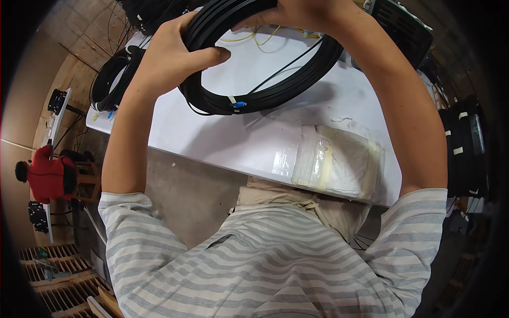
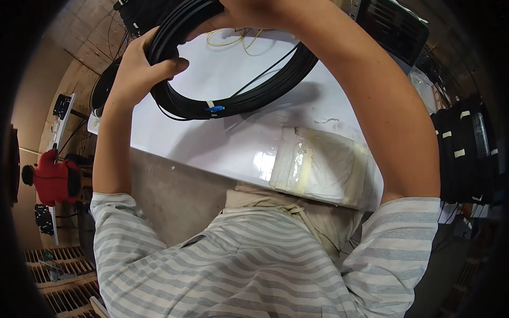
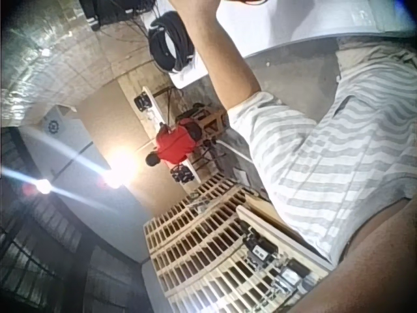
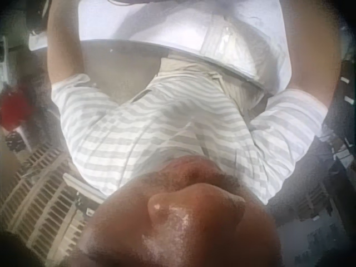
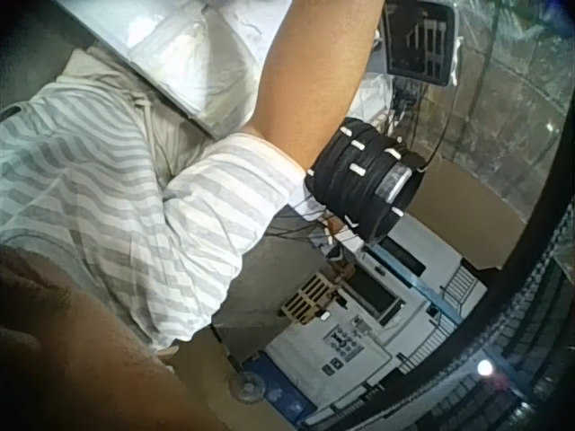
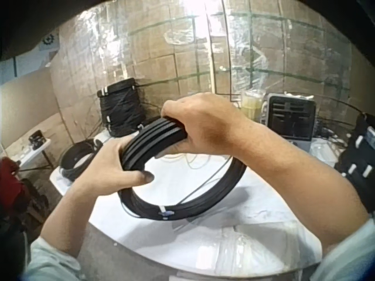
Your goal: Inspecting the end-face of fiber optic connectors using a digital inspection microscope after cleaning them on a specialized pad.
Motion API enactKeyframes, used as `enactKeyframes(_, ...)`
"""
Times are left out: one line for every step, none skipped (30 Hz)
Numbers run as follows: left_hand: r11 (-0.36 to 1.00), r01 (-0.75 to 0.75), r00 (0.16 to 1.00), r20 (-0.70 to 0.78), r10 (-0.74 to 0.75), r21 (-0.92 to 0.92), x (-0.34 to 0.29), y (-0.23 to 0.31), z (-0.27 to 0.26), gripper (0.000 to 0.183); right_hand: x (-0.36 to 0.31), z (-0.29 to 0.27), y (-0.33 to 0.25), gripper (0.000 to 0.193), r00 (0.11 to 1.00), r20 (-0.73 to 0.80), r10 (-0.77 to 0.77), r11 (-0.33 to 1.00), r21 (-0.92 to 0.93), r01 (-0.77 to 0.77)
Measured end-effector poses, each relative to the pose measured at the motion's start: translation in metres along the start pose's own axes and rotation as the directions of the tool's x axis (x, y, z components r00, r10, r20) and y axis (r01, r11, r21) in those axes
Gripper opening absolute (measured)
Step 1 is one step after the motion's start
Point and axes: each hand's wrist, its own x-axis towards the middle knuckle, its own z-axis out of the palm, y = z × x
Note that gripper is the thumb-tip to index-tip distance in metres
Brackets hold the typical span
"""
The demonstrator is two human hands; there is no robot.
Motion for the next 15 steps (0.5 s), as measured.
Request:
enactKeyframes(1.000,0.004,1.000,-0.004,-0.004,-0.001,-0.001,-0.004,-0.001,0.041,0.003,-0.004,-0.007,0.036,0.999,0.033,0.020,1.000,0.009,-0.021)
enactKeyframes(0.997,-0.072,0.997,-0.033,0.073,0.016,-0.001,-0.011,-0.001,0.041,0.006,-0.006,-0.011,0.037,0.997,0.067,0.040,0.999,0.015,-0.041)
enactKeyframes(0.988,-0.148,0.987,-0.060,0.150,0.035,-0.001,-0.017,-0.001,0.042,0.007,-0.005,-0.011,0.037,0.997,0.070,0.035,0.999,0.017,-0.037)
enactKeyframes(0.988,-0.148,0.987,-0.064,0.150,0.034,-0.001,-0.020,0.001,0.042,0.008,-0.004,-0.008,0.040,0.997,0.076,0.034,0.999,0.016,-0.036)
enactKeyframes(0.987,-0.132,0.990,-0.071,0.126,-0.090,0.000,-0.022,0.004,0.041,0.009,-0.003,-0.006,0.043,0.996,0.082,0.033,0.999,0.015,-0.034)
enactKeyframes(0.970,-0.115,0.992,-0.074,0.102,-0.213,0.000,-0.023,0.006,0.040,0.010,-0.003,-0.005,0.043,0.996,0.083,0.028,0.999,0.014,-0.030)
enactKeyframes(0.969,-0.120,0.991,-0.076,0.106,-0.217,0.000,-0.020,0.006,0.040,0.010,-0.002,-0.002,0.049,0.997,0.081,0.003,0.997,0.071,-0.009)
enactKeyframes(0.968,-0.055,0.998,-0.038,0.047,-0.245,-0.002,-0.014,0.004,0.039,0.009,-0.001,0.000,0.055,0.997,0.078,-0.023,0.992,0.127,0.013)
enactKeyframes(0.962,0.011,1.000,0.002,-0.011,-0.271,-0.003,-0.013,0.003,0.037,0.006,-0.002,0.003,0.055,0.996,0.081,-0.024,0.992,0.123,0.014)
enactKeyframes(0.963,0.009,1.000,-0.006,-0.011,-0.270,-0.004,-0.015,0.000,0.037,0.003,-0.003,0.006,0.061,0.998,0.057,0.010,0.967,0.253,-0.024)
enactKeyframes(0.961,0.018,1.000,-0.017,-0.024,-0.277,-0.005,-0.019,0.000,0.034,-0.005,-0.005,0.011,0.067,0.998,0.040,0.048,0.924,0.379,-0.060)
enactKeyframes(0.959,0.028,0.999,-0.029,-0.038,-0.283,-0.007,-0.023,-0.001,0.031,-0.018,0.006,0.031,0.070,0.996,-0.071,0.052,0.766,0.643,0.006)
enactKeyframes(0.956,0.011,0.999,-0.029,-0.020,-0.293,-0.005,-0.026,0.000,0.031,-0.039,0.009,0.055,0.074,0.981,-0.168,0.093,0.553,0.829,0.090)
enactKeyframes(0.948,0.022,0.999,-0.032,-0.034,-0.316,-0.008,-0.034,-0.002,0.030,-0.057,0.006,0.062,0.066,0.933,0.020,0.360,0.487,0.849,-0.206)
enactKeyframes(0.939,0.030,0.999,-0.032,-0.044,-0.342,-0.010,-0.039,-0.003,0.030,-0.076,0.000,0.069,0.059,0.780,0.205,0.592,0.349,0.807,-0.477)
